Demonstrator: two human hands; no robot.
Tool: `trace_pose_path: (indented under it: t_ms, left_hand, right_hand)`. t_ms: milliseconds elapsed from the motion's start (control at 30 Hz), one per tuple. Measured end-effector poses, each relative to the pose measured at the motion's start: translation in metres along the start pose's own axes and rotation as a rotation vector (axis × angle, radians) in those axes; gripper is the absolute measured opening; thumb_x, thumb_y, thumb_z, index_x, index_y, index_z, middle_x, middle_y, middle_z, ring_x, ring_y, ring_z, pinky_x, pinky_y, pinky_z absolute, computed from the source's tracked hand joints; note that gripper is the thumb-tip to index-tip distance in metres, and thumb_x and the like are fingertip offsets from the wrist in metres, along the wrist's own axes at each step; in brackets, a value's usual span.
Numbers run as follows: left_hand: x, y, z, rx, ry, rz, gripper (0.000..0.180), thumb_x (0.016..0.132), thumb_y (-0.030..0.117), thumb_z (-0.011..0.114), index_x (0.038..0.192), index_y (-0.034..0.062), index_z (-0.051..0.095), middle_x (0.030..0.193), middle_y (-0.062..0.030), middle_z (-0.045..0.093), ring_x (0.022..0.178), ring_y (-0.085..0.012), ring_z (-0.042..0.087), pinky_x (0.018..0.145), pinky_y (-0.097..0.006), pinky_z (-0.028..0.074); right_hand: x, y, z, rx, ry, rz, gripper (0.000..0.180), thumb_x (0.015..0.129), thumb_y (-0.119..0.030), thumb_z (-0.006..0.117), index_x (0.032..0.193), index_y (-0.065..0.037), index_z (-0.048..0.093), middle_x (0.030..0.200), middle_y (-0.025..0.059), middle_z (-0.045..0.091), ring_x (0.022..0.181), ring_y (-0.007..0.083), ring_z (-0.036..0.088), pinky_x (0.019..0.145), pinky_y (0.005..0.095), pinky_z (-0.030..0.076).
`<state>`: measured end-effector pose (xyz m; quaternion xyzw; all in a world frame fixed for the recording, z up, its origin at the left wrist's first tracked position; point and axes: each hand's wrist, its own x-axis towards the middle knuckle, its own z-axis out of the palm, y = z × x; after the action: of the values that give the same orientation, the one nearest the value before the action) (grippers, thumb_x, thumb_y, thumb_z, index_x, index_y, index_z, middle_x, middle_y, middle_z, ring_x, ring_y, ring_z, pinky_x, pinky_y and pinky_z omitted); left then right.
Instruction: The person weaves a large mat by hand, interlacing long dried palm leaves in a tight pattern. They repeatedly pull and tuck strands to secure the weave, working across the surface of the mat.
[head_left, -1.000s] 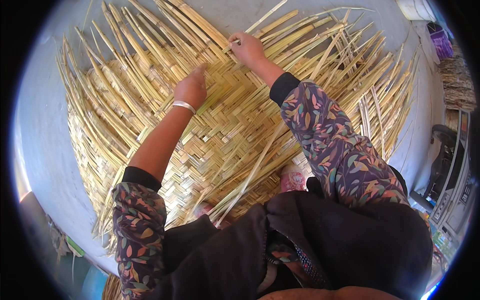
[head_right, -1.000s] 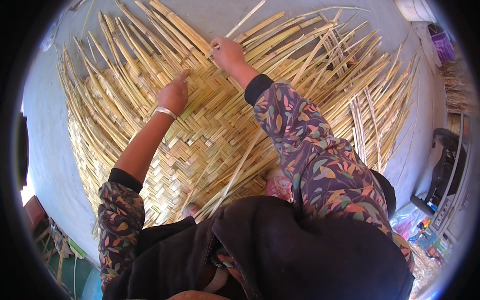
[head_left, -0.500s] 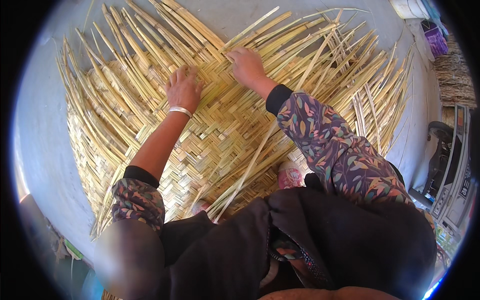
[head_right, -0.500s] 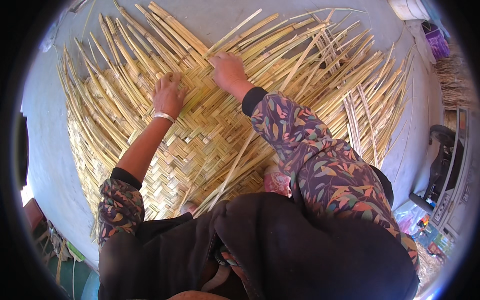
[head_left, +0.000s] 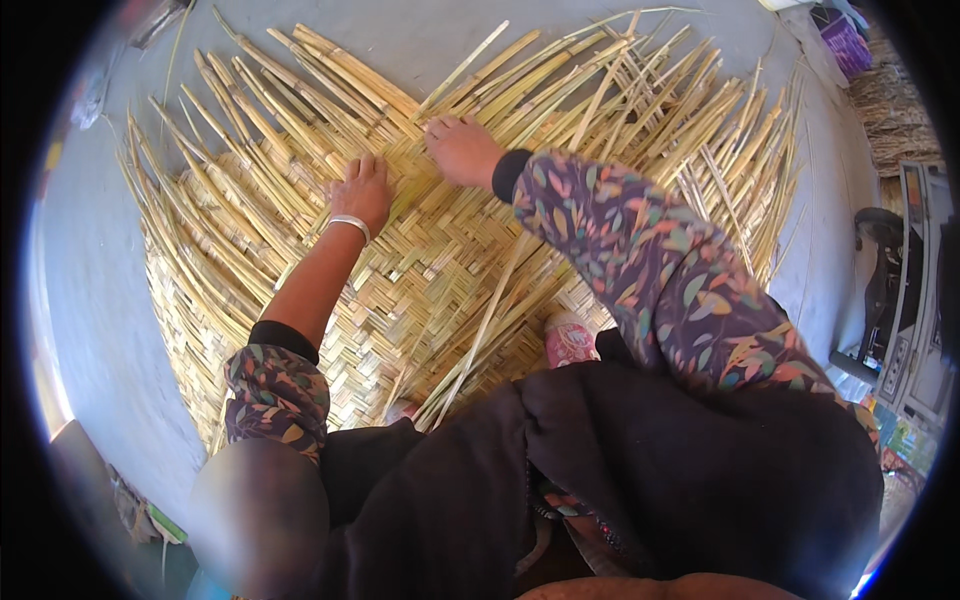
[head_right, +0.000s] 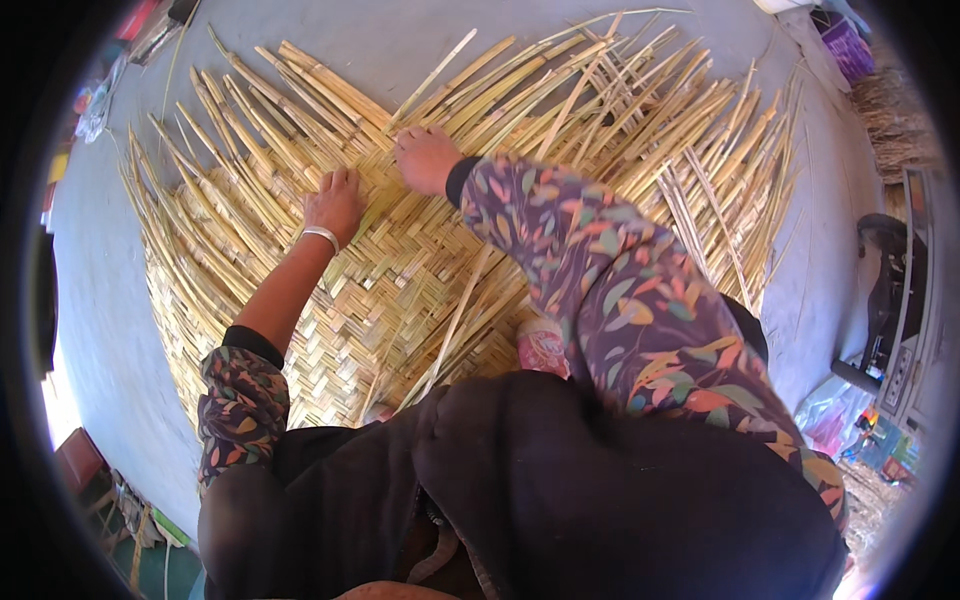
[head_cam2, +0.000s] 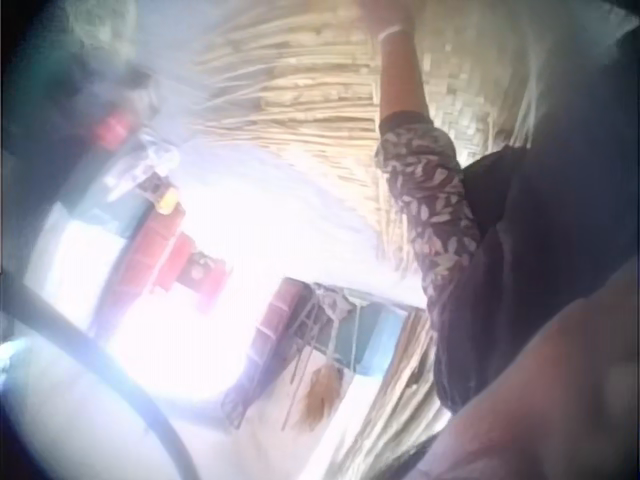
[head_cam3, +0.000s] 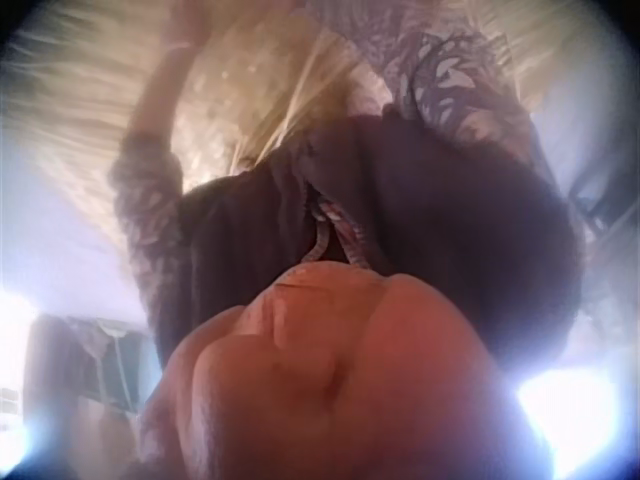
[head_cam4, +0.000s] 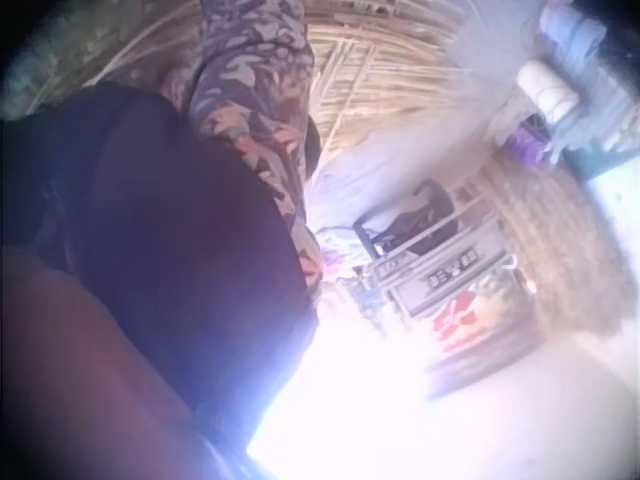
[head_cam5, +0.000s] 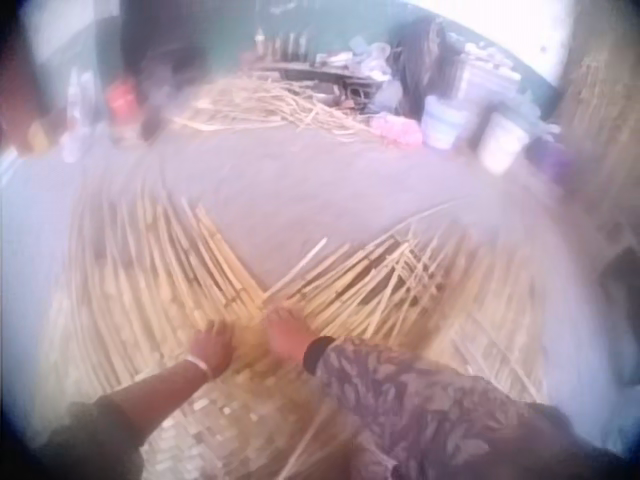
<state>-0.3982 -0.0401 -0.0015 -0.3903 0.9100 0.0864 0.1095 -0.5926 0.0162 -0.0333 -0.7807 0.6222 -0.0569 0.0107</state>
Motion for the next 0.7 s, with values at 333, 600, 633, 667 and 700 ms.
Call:
trace_pose_path:
  t_ms: [333, 600, 633, 667, 700]
  left_hand:
    - [-0.054, -0.02, -0.03, -0.394, -0.011, 0.367, 0.041, 0.086, 0.019, 0.059, 0.122, 0.0009, 0.052, 0.134, -0.021, 0.044, 0.123, -0.0376, 0.041, 0.102, -0.041, 0.035]
    - [-0.12, 0.035, -0.133, -0.515, -0.281, 0.401, 0.037, 0.087, 0.011, 0.056, 0.122, -0.0017, 0.051, 0.123, -0.0219, 0.054, 0.115, -0.0348, 0.05, 0.1, -0.038, 0.038]
    - [-0.132, 0.051, -0.146, -0.51, -0.334, 0.395, 0.037, 0.087, 0.01, 0.057, 0.121, -0.0019, 0.051, 0.122, -0.0218, 0.054, 0.114, -0.0353, 0.051, 0.099, -0.038, 0.038]
    - [-0.142, 0.063, -0.156, -0.51, -0.37, 0.419, 0.037, 0.087, 0.01, 0.057, 0.121, -0.002, 0.051, 0.121, -0.0217, 0.054, 0.114, -0.0353, 0.051, 0.098, -0.038, 0.039]
    - [-0.15, 0.074, -0.161, -0.51, -0.403, 0.447, 0.037, 0.086, 0.01, 0.058, 0.12, -0.0021, 0.051, 0.121, -0.0216, 0.055, 0.114, -0.0352, 0.051, 0.098, -0.038, 0.039]
  right_hand:
    - [-0.155, 0.172, -0.169, 0.024, -0.13, 0.266, 0.038, 0.081, -0.015, 0.05, 0.118, -0.007, 0.056, 0.101, 0.0181, 0.061, 0.094, 0.0363, 0.057, 0.082, 0.0444, 0.046]
    - [-0.45, 0.136, -0.164, 0.103, -0.248, 1.162, 0.028, 0.087, -0.022, 0.047, 0.109, -0.012, 0.062, 0.1, 0.0158, 0.064, 0.094, 0.0331, 0.061, 0.08, 0.0455, 0.048]
    - [-0.468, 0.127, -0.149, 0.108, -0.266, 1.207, 0.026, 0.087, -0.023, 0.048, 0.104, -0.012, 0.063, 0.098, 0.0159, 0.064, 0.092, 0.0337, 0.061, 0.079, 0.0456, 0.048]
    - [-0.475, 0.115, -0.137, 0.1, -0.245, 1.26, 0.024, 0.087, -0.023, 0.048, 0.101, -0.011, 0.063, 0.096, 0.0158, 0.064, 0.091, 0.0341, 0.062, 0.078, 0.0461, 0.048]
    - [-0.479, 0.105, -0.125, 0.087, -0.223, 1.315, 0.022, 0.086, -0.024, 0.049, 0.097, -0.011, 0.063, 0.094, 0.0157, 0.064, 0.091, 0.0346, 0.062, 0.077, 0.0465, 0.049]
